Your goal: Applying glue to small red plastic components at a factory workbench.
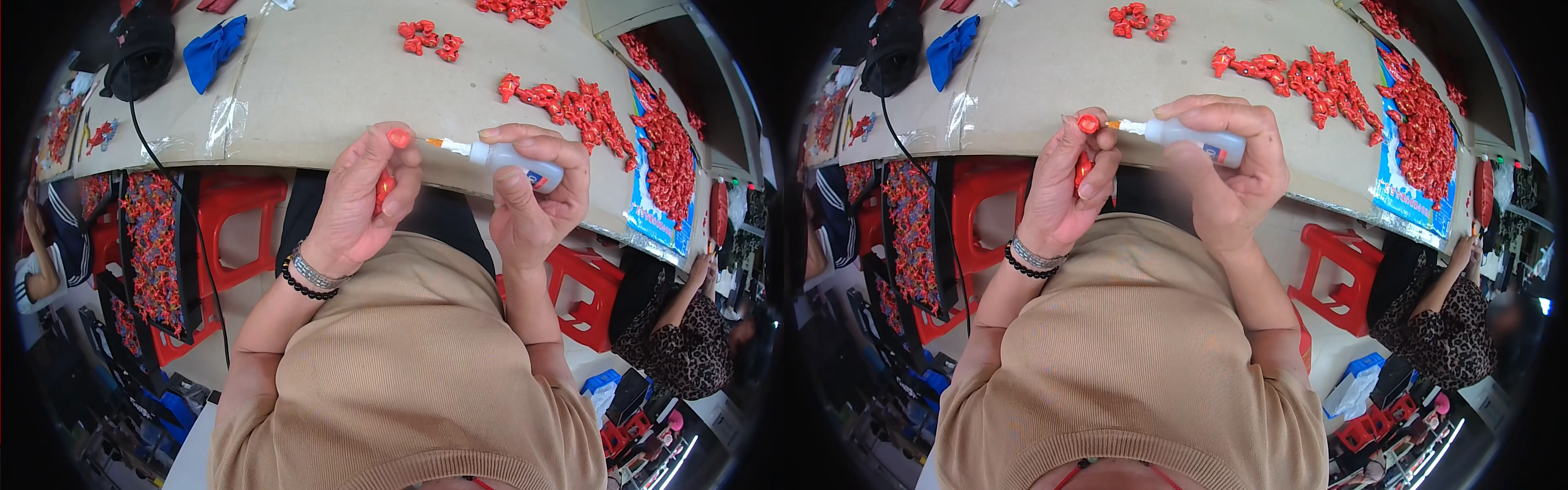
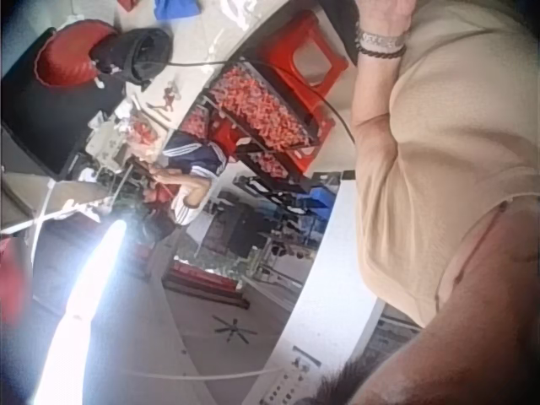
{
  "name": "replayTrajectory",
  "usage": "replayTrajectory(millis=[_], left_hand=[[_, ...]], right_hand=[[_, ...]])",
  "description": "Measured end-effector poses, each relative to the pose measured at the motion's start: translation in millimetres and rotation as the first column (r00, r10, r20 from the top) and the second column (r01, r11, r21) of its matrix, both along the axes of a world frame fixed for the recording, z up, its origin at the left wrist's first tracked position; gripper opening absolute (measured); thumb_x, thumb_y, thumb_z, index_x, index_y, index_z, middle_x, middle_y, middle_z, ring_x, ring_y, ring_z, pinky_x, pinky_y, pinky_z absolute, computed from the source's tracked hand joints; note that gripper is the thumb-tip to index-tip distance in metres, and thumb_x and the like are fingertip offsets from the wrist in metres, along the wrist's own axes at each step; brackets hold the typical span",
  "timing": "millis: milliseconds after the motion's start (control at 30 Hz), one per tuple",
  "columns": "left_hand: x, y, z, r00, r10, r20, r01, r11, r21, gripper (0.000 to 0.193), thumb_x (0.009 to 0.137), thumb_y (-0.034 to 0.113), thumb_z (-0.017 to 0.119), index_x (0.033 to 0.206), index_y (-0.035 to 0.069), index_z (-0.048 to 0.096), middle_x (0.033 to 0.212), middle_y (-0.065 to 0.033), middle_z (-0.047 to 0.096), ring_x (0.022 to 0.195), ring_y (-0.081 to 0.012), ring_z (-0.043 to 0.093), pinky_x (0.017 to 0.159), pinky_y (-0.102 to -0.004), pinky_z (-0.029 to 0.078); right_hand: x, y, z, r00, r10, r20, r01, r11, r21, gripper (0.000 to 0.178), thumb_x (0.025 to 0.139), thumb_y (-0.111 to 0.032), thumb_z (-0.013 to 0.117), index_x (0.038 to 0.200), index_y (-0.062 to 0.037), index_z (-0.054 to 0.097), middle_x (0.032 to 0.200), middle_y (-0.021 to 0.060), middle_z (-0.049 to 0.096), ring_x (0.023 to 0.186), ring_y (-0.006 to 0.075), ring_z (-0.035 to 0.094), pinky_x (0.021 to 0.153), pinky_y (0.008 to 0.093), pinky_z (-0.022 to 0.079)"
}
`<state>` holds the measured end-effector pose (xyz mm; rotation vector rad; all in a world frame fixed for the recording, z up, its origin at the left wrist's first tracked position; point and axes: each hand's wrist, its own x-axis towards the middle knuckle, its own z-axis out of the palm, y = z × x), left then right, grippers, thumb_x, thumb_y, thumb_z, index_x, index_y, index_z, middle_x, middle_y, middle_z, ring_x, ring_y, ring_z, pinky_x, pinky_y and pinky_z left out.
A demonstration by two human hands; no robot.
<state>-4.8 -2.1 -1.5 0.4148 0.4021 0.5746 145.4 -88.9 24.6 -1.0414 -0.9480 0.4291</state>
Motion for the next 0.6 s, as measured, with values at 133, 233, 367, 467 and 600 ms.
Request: replayTrajectory(millis=[133,233,367,467,600], left_hand=[[-0.2,-0.1,1.3,1.0,-0.018,-0.019,0.017,1.0,-0.021,0.034,0.1,0.04,0.044,0.098,0.008,0.056,0.079,-0.0017,0.057,0.048,-0.008,0.039,0.039,-0.0201,0.026],[0.4,-0.8,4.3,0.999,-0.041,-0.027,0.041,0.999,-0.008,0.039,0.1,0.044,0.04,0.091,0.008,0.054,0.075,-0.0022,0.053,0.047,-0.0093,0.039,0.039,-0.0209,0.025],[3.1,-0.8,6.5,0.996,-0.03,-0.085,0.026,0.998,-0.054,0.043,0.101,0.046,0.036,0.084,0.009,0.05,0.07,-0.002,0.047,0.045,-0.0098,0.036,0.039,-0.0216,0.024],[3.2,0.0,6.2,0.996,-0.039,-0.083,0.035,0.998,-0.043,0.043,0.101,0.045,0.035,0.079,0.01,0.046,0.067,-0.0018,0.042,0.044,-0.01,0.033,0.039,-0.0219,0.024],[3.5,0.1,7.7,0.995,-0.042,-0.087,0.039,0.999,-0.036,0.043,0.102,0.045,0.034,0.076,0.011,0.041,0.063,-0.0012,0.037,0.044,-0.0097,0.031,0.039,-0.0219,0.023]], right_hand=[[-0.7,1.8,-5.2,0.988,0.043,-0.151,-0.045,0.999,-0.007,0.025,0.079,0.008,0.061,0.099,-0.003,0.053,0.097,0.0163,0.065,0.083,0.0123,0.06,0.072,0.0226,0.047],[-0.4,3.1,-6.6,0.982,0.058,-0.18,-0.062,0.998,-0.016,0.025,0.078,0.007,0.062,0.099,-0.0028,0.053,0.097,0.0163,0.065,0.084,0.013,0.06,0.073,0.0238,0.048],[0.8,5.2,-7.2,0.972,0.097,-0.214,-0.102,0.995,-0.01,0.024,0.079,0.007,0.062,0.099,-0.0019,0.053,0.097,0.017,0.065,0.085,0.0144,0.061,0.075,0.0257,0.049],[1.5,5.5,-8.9,0.963,0.12,-0.243,-0.124,0.992,-0.001,0.023,0.079,0.007,0.061,0.099,-0.0014,0.053,0.097,0.0173,0.065,0.085,0.0148,0.061,0.075,0.0262,0.049],[0.8,5.4,-10.4,0.954,0.138,-0.268,-0.144,0.99,-0.001,0.023,0.079,0.007,0.06,0.099,-0.0012,0.053,0.097,0.0175,0.065,0.085,0.0152,0.062,0.076,0.0265,0.049]])
